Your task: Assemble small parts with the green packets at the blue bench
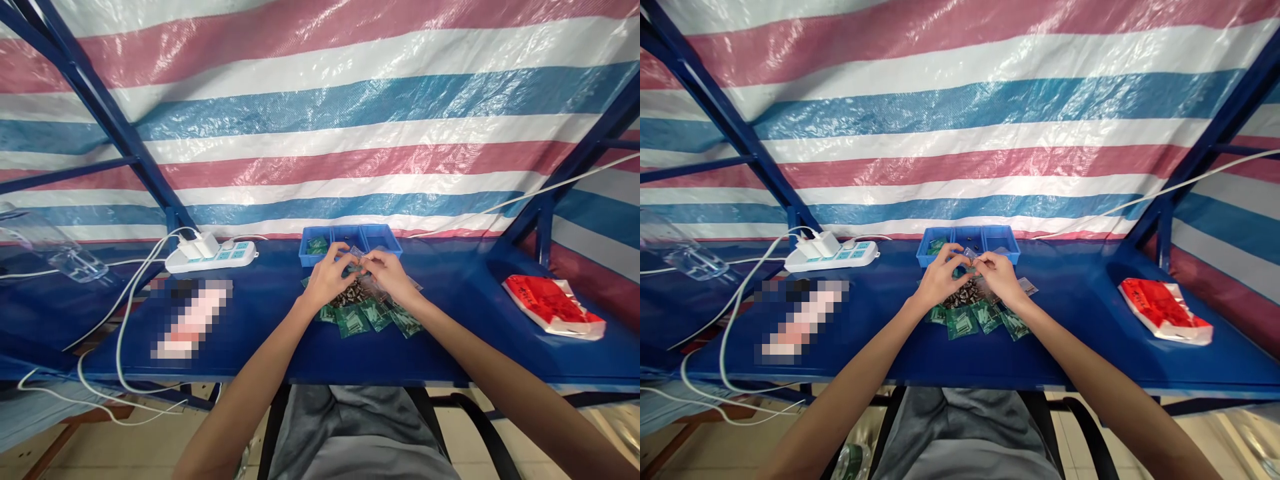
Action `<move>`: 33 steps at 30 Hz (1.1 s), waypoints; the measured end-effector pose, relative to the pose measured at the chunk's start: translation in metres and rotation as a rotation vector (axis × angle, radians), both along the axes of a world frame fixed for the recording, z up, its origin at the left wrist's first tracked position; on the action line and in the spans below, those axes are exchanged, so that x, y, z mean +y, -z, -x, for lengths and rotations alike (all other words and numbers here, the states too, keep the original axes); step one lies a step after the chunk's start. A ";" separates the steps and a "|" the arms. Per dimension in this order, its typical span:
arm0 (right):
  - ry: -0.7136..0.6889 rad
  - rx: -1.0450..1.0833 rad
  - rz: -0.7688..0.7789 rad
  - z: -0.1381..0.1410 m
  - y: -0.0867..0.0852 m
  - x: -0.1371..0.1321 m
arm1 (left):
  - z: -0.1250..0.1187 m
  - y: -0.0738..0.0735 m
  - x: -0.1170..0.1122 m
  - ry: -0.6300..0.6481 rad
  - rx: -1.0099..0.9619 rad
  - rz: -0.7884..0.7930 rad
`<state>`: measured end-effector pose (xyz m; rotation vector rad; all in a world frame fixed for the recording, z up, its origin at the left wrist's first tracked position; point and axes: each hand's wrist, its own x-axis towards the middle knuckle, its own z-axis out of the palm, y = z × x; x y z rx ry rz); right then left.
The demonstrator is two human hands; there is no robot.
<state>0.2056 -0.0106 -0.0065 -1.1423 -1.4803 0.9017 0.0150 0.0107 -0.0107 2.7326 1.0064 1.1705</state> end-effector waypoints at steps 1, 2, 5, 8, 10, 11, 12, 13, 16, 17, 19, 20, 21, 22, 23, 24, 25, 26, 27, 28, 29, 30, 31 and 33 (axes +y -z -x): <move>0.010 0.000 -0.015 -0.001 0.000 0.000 | -0.001 0.000 0.000 -0.004 -0.008 0.001; 0.017 -0.005 -0.027 -0.001 -0.001 0.000 | -0.002 0.000 0.000 -0.001 -0.015 0.010; 0.032 -0.029 -0.054 -0.002 -0.002 -0.001 | -0.004 -0.002 -0.002 0.009 -0.026 0.042; 0.024 -0.029 -0.107 -0.002 -0.003 -0.001 | -0.004 -0.002 -0.002 0.003 -0.015 0.026; 0.005 -0.042 -0.124 -0.003 -0.005 -0.001 | -0.004 -0.002 -0.002 0.002 -0.019 0.000; -0.006 -0.055 -0.121 -0.004 -0.006 0.000 | -0.003 -0.002 -0.001 -0.003 -0.025 -0.009; -0.019 -0.070 -0.116 -0.005 -0.007 0.000 | -0.003 -0.002 -0.001 -0.014 -0.033 -0.014; -0.035 -0.086 -0.111 -0.006 -0.009 0.000 | -0.003 -0.003 -0.001 -0.028 -0.041 -0.016; -0.084 -0.134 -0.113 -0.010 -0.015 -0.001 | -0.002 -0.005 -0.001 -0.057 -0.058 -0.006; -0.095 -0.150 -0.113 -0.011 -0.017 -0.002 | -0.001 -0.006 -0.001 -0.059 -0.058 0.005; -0.097 -0.179 -0.120 -0.015 -0.020 -0.002 | -0.001 -0.007 -0.002 -0.066 -0.057 0.032; -0.074 -0.195 -0.133 -0.018 -0.021 -0.002 | 0.000 -0.008 -0.002 -0.076 -0.056 0.045; -0.035 -0.218 -0.158 -0.021 -0.022 -0.001 | 0.000 -0.008 -0.002 -0.087 -0.059 0.053; 0.019 -0.248 -0.193 -0.024 -0.022 0.002 | 0.001 -0.008 -0.001 -0.097 -0.062 0.056; 0.086 -0.283 -0.232 -0.028 -0.022 0.005 | 0.001 -0.008 -0.001 -0.104 -0.065 0.057; 0.156 -0.319 -0.265 -0.033 -0.021 0.009 | 0.002 -0.008 -0.001 -0.107 -0.065 0.056; 0.217 -0.355 -0.287 -0.037 -0.019 0.014 | 0.002 -0.008 0.000 -0.107 -0.062 0.056; 0.258 -0.391 -0.295 -0.041 -0.017 0.019 | 0.003 -0.008 0.001 -0.106 -0.057 0.057; 0.277 -0.432 -0.293 -0.045 -0.014 0.025 | 0.003 -0.008 0.001 -0.106 -0.049 0.062; 0.282 -0.481 -0.291 -0.049 -0.010 0.029 | 0.004 -0.008 0.002 -0.107 -0.040 0.070; 0.285 -0.537 -0.294 -0.053 -0.007 0.033 | 0.004 -0.007 0.002 -0.111 -0.031 0.080; 0.294 -0.591 -0.301 -0.056 -0.004 0.036 | 0.005 -0.007 0.003 -0.119 -0.022 0.092; 0.308 -0.638 -0.308 -0.059 -0.002 0.037 | 0.005 -0.007 0.003 -0.128 -0.010 0.104; 0.343 -0.679 -0.301 -0.062 -0.002 0.035 | 0.006 -0.007 0.003 -0.146 0.024 0.133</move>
